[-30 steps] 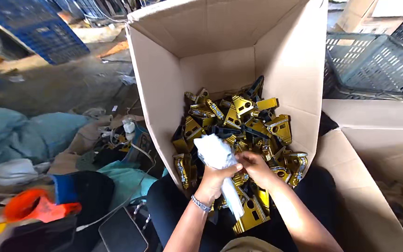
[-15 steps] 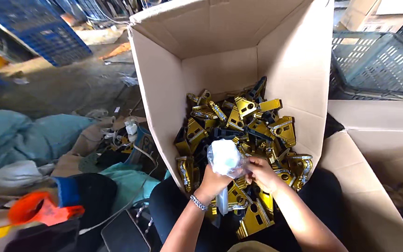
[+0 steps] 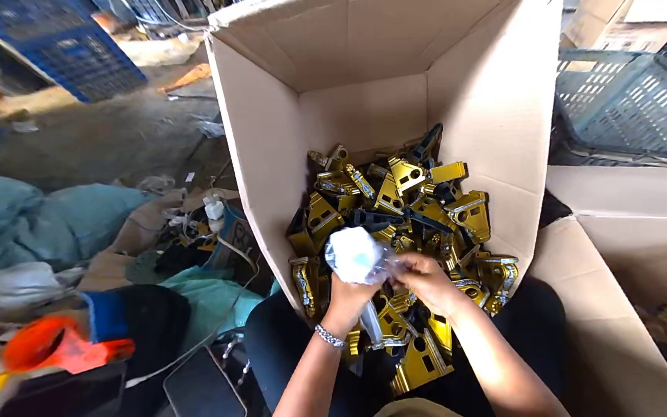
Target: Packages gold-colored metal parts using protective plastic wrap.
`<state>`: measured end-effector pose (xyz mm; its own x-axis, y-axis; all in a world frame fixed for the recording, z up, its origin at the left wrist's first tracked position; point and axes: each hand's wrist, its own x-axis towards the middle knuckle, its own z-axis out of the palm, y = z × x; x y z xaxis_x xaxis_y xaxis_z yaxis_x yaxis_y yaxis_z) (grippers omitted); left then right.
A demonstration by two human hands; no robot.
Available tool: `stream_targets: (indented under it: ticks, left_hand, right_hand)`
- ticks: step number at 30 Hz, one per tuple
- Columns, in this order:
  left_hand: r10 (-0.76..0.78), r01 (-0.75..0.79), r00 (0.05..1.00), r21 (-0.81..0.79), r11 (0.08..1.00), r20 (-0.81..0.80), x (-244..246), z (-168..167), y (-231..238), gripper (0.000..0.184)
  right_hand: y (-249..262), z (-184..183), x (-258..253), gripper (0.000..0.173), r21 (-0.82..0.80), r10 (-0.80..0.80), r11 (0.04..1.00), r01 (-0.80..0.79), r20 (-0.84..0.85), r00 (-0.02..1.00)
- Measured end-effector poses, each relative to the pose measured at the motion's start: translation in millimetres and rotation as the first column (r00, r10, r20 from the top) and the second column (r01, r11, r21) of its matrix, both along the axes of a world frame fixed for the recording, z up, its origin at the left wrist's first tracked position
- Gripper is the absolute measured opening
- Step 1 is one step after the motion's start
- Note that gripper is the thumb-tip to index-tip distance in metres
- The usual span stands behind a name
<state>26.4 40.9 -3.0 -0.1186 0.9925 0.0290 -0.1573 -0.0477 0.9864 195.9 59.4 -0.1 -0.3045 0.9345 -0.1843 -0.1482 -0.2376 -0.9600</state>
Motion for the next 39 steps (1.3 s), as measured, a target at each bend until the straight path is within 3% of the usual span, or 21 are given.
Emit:
stream_targets:
  ticks: [2, 5, 8, 10, 13, 15, 17, 19, 22, 24, 26, 27, 29, 30, 32, 34, 36, 39]
  left_hand:
    - [0.044, -0.021, 0.987, -0.147, 0.989, 0.153, -0.7, 6.6, 2.8, 0.072]
    - [0.025, 0.032, 0.975, -0.253, 0.967, 0.221, 3.9, 12.4, -0.6, 0.062]
    - [-0.005, 0.010, 0.999, -0.123, 0.992, 0.041, -0.1, 8.1, 1.0, 0.076]
    - [-0.033, 0.035, 0.991, 0.013, 0.999, -0.128, -0.3, 2.9, 1.1, 0.071]
    - [-0.081, 0.097, 0.978, 0.076, 0.992, -0.190, 6.6, 2.5, -3.2, 0.064]
    - [-0.048, 0.061, 0.989, 0.089, 0.994, -0.140, 6.0, 3.5, -3.6, 0.066]
    - [0.028, -0.023, 0.995, 0.053, 0.998, -0.092, 0.2, 3.6, -0.9, 0.066]
    - [0.037, -0.035, 0.992, 0.020, 0.999, -0.119, -5.0, 3.8, -0.9, 0.061]
    - [0.027, 0.011, 0.967, 0.148, 0.989, -0.252, -5.2, -0.9, -1.6, 0.049]
    - [0.103, 0.031, 0.893, 0.288, 0.957, -0.437, -12.4, -10.4, 6.1, 0.043]
    - [0.265, -0.073, 0.761, 0.326, 0.942, -0.592, -24.4, -16.1, 16.1, 0.040]
    - [0.342, -0.207, 0.731, 0.287, 0.935, -0.590, -29.9, -17.1, 21.7, 0.042]
    - [0.450, -0.420, 0.771, 0.172, 0.891, -0.450, -38.4, -12.6, 34.5, 0.047]
    - [0.383, -0.375, 0.862, 0.092, 0.923, -0.331, -36.5, -3.6, 32.6, 0.048]
    - [-0.002, -0.003, 0.998, -0.077, 0.997, -0.062, -21.0, 23.7, 9.9, 0.048]
    - [-0.306, 0.316, 0.948, -0.162, 0.935, 0.088, -9.0, 36.9, -3.8, 0.041]
    - [-0.296, 0.290, 0.954, -0.124, 0.949, -0.033, -20.7, 34.9, -5.5, 0.044]
    - [-0.004, 0.112, 0.910, 0.235, 0.966, -0.414, -54.5, 5.6, 0.9, 0.070]
  right_hand:
    - [-1.7, 2.9, 2.8, 0.020, 0.006, 0.044, 0.999, -0.044, 0.044, 0.998]
    - [3.5, 5.2, 9.6, 0.022, -0.096, 0.007, 0.995, -0.014, -0.081, 0.997]
    - [8.4, 9.4, 12.6, 0.021, -0.185, 0.020, 0.981, -0.049, -0.159, 0.987]
    - [11.1, 8.3, 7.5, 0.016, -0.096, -0.002, 0.995, 0.008, 0.058, 0.998]
    - [12.9, -2.5, -0.9, 0.022, 0.114, -0.070, 0.993, 0.027, 0.393, 0.917]
    - [5.9, -3.9, -2.7, 0.018, 0.098, -0.040, 0.995, 0.004, 0.360, 0.932]
    - [-1.5, -1.7, 4.2, 0.016, 0.000, 0.068, 0.998, -0.069, 0.141, 0.988]
    - [-3.1, -4.7, 10.9, 0.016, -0.024, 0.062, 0.998, -0.062, 0.026, 0.998]
    - [-2.0, 1.2, 10.6, 0.011, -0.052, 0.013, 0.999, -0.007, 0.118, 0.993]
    - [-3.4, 8.6, 7.9, 0.011, -0.061, 0.046, 0.997, -0.037, 0.157, 0.987]
    - [-1.4, 12.6, 12.3, 0.007, -0.059, 0.069, 0.996, -0.062, 0.124, 0.990]
    - [0.0, 12.6, 15.1, 0.009, -0.041, 0.033, 0.999, -0.029, 0.104, 0.994]
    - [2.8, 13.7, 16.9, 0.020, 0.004, -0.085, 0.996, 0.085, 0.078, 0.993]
    - [3.7, 17.5, 15.4, 0.026, 0.019, -0.103, 0.995, 0.102, 0.107, 0.989]
    - [1.7, 27.8, 8.1, 0.032, 0.053, 0.048, 0.997, -0.064, 0.258, 0.965]
    - [2.6, 37.4, 2.0, 0.033, 0.063, 0.289, 0.941, -0.332, 0.363, 0.886]
    - [16.3, 46.0, 4.9, 0.034, 0.068, 0.373, 0.891, -0.450, 0.457, 0.808]
    - [45.0, 42.2, 13.0, 0.030, 0.091, 0.189, 0.957, -0.277, 0.530, 0.827]
